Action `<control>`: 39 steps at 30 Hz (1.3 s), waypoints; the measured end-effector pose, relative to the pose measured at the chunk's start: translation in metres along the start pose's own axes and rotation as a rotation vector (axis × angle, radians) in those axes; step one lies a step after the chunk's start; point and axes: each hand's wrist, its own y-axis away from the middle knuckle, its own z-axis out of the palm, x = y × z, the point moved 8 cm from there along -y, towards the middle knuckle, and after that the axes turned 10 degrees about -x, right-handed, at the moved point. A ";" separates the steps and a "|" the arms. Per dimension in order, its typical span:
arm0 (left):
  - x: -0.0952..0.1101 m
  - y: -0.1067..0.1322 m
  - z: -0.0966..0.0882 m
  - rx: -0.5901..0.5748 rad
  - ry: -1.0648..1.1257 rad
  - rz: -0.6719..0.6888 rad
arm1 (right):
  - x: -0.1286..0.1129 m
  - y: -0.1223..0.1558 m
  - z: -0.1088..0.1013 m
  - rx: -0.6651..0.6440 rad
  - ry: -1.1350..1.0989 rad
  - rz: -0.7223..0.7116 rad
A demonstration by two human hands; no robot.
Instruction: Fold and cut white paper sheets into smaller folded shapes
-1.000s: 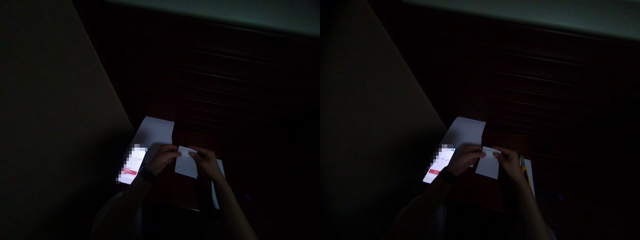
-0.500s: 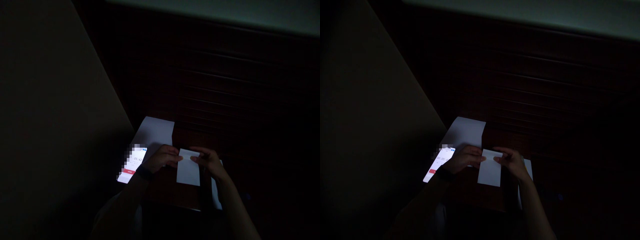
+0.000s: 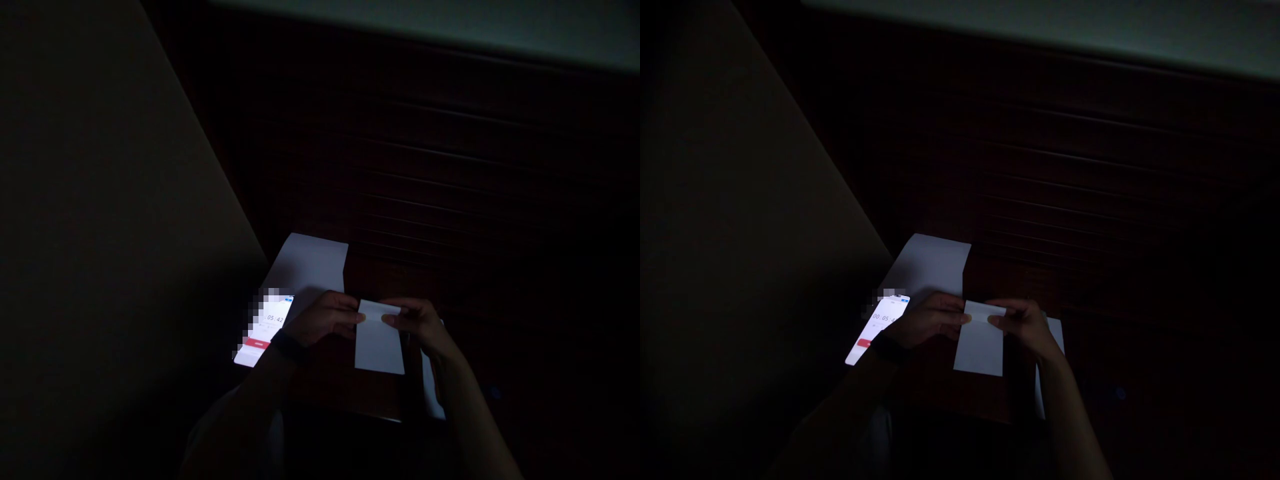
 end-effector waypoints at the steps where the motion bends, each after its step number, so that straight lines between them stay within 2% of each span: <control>1: 0.000 0.000 0.000 -0.001 0.010 0.000 | 0.000 0.000 -0.001 0.005 0.006 -0.006; 8: -0.003 -0.001 -0.006 0.053 0.116 0.005 | -0.002 0.001 0.001 -0.010 0.023 -0.005; 16: -0.009 -0.005 -0.013 0.115 0.140 0.031 | -0.010 0.000 0.005 -0.034 0.083 -0.040; 26: -0.003 -0.005 -0.014 0.155 0.152 0.078 | -0.022 0.000 0.009 -0.054 0.036 -0.140; 31: 0.000 -0.004 -0.016 0.183 0.079 0.094 | -0.010 -0.002 0.004 0.019 -0.010 -0.056; 34: 0.001 -0.002 -0.021 0.259 -0.020 0.101 | 0.002 -0.002 -0.002 0.111 -0.112 0.038; 39: 0.005 -0.004 -0.021 0.318 -0.157 0.123 | 0.008 -0.003 0.002 0.176 -0.259 0.074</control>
